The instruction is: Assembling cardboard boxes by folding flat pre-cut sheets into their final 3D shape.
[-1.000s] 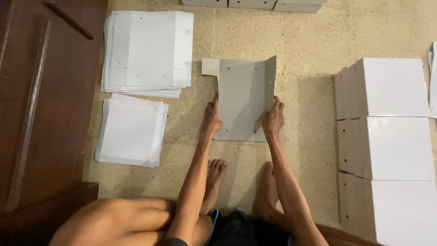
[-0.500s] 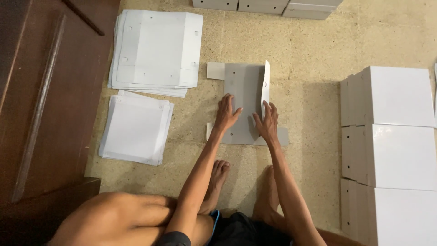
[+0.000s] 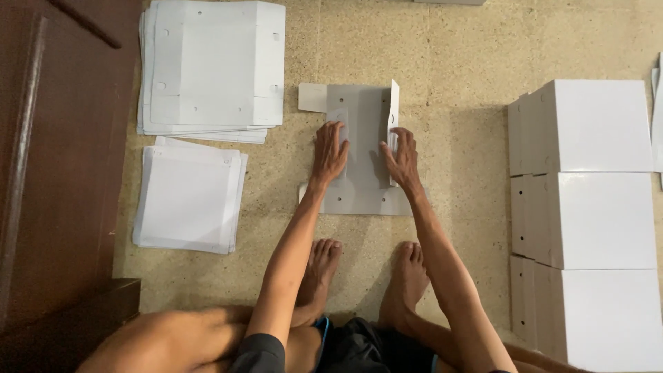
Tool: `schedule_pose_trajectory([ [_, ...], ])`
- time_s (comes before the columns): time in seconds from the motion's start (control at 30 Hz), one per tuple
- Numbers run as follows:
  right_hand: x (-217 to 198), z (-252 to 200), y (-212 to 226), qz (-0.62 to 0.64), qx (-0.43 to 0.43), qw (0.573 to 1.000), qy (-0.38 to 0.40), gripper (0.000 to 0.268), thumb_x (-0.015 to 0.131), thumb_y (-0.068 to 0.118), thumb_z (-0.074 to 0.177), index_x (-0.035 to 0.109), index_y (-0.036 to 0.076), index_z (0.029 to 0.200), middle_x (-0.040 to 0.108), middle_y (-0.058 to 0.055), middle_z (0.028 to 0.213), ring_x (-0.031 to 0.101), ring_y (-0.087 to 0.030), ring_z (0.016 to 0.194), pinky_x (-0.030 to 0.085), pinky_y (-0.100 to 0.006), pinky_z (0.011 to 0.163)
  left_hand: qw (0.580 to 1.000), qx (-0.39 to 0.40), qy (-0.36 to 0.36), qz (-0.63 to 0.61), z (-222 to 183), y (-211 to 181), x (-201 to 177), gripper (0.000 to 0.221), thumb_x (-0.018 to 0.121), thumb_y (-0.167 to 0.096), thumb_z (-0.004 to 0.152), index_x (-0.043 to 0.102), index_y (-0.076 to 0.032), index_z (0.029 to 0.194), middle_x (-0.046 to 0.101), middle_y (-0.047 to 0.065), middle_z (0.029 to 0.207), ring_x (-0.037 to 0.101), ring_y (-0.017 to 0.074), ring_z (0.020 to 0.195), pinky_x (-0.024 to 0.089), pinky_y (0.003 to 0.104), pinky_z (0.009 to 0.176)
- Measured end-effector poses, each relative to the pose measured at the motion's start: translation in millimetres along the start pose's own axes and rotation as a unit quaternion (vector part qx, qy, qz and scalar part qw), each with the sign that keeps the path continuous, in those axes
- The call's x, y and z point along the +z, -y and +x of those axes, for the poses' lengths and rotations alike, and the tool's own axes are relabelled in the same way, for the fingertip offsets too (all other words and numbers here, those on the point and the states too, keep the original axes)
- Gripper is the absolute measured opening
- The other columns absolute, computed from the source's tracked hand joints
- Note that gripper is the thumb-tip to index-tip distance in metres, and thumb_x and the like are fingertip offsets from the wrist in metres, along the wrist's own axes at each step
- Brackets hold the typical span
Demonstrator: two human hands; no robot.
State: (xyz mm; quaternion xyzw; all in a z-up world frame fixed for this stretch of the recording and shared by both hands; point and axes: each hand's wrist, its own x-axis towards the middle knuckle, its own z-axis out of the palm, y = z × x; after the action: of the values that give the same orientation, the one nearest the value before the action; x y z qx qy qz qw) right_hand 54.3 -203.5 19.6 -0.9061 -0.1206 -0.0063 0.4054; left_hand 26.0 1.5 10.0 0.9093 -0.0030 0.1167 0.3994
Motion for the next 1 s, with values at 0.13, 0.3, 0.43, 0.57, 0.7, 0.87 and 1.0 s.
schedule_pose_trajectory([
  [0.13, -2, 16, -16, 0.070, 0.040, 0.996, 0.039, 0.069, 0.059, 0.019, 0.091, 0.029, 0.015, 0.153, 0.038, -0.029, 0.136, 0.041, -0.056, 0.127, 0.045, -0.064, 0.101, 0.998, -0.064, 0.001, 0.016, 6, 8, 20, 0.062, 0.058, -0.053, 0.091, 0.038, -0.015, 0.137, 0.042, 0.016, 0.124, 0.043, 0.0412, 0.118, 0.042, 0.063, 0.091],
  [0.3, -24, 43, -17, 0.047, 0.036, 0.997, 0.058, 0.080, 0.057, 0.005, 0.082, 0.026, 0.018, 0.155, 0.041, -0.026, 0.128, 0.058, -0.048, 0.105, 0.052, -0.063, 0.084, 0.998, -0.062, 0.010, 0.010, 7, 7, 16, 0.069, 0.062, -0.029, 0.089, 0.030, -0.019, 0.150, 0.037, 0.015, 0.133, 0.039, 0.0395, 0.120, 0.039, 0.061, 0.095],
  [0.43, -30, 70, -31, -0.029, -0.032, 0.998, 0.055, 0.077, 0.053, 0.002, 0.077, 0.037, 0.019, 0.150, 0.052, -0.021, 0.116, 0.065, -0.046, 0.091, 0.054, -0.064, 0.074, 0.996, -0.082, 0.028, -0.015, 7, 6, 12, 0.072, 0.059, -0.023, 0.085, 0.030, -0.021, 0.151, 0.035, 0.013, 0.136, 0.036, 0.0390, 0.124, 0.035, 0.060, 0.099],
  [0.57, -21, 90, -52, -0.131, 0.001, 0.989, 0.075, 0.068, 0.055, 0.014, 0.078, 0.045, 0.018, 0.145, 0.066, -0.015, 0.101, 0.069, -0.042, 0.081, 0.054, -0.061, 0.067, 0.996, -0.082, 0.039, -0.017, 7, 5, 10, 0.072, 0.058, -0.020, 0.084, 0.029, -0.021, 0.150, 0.034, 0.012, 0.136, 0.035, 0.0387, 0.124, 0.034, 0.061, 0.101],
  [0.7, -20, 91, -50, -0.132, 0.023, 0.989, 0.069, 0.077, 0.060, 0.023, 0.081, 0.030, 0.018, 0.151, 0.070, -0.015, 0.094, 0.068, -0.044, 0.086, 0.053, -0.064, 0.071, 0.994, -0.091, 0.037, -0.038, 7, 2, 8, 0.068, 0.058, -0.031, 0.092, 0.029, -0.022, 0.153, 0.033, 0.012, 0.142, 0.033, 0.0378, 0.129, 0.030, 0.061, 0.103],
  [0.87, -19, 45, -6, -0.002, 0.009, 0.997, 0.072, 0.073, 0.059, 0.035, 0.097, 0.023, 0.008, 0.155, 0.048, -0.032, 0.141, 0.047, -0.051, 0.128, 0.041, -0.066, 0.102, 0.994, -0.092, 0.054, -0.018, -3, -9, 6, 0.060, 0.042, -0.040, 0.105, 0.023, -0.018, 0.158, 0.022, 0.019, 0.158, 0.023, 0.0432, 0.142, 0.025, 0.064, 0.109],
  [1.0, -3, 18, 0, 0.061, 0.054, 0.992, 0.093, 0.056, 0.035, 0.038, 0.109, 0.020, 0.013, 0.158, 0.023, -0.019, 0.160, 0.022, -0.041, 0.146, 0.018, -0.057, 0.120, 0.992, -0.067, 0.064, 0.085, -8, 8, 30, 0.057, 0.033, -0.033, 0.108, 0.016, -0.017, 0.160, 0.012, 0.016, 0.164, 0.014, 0.0393, 0.149, 0.019, 0.061, 0.115],
])
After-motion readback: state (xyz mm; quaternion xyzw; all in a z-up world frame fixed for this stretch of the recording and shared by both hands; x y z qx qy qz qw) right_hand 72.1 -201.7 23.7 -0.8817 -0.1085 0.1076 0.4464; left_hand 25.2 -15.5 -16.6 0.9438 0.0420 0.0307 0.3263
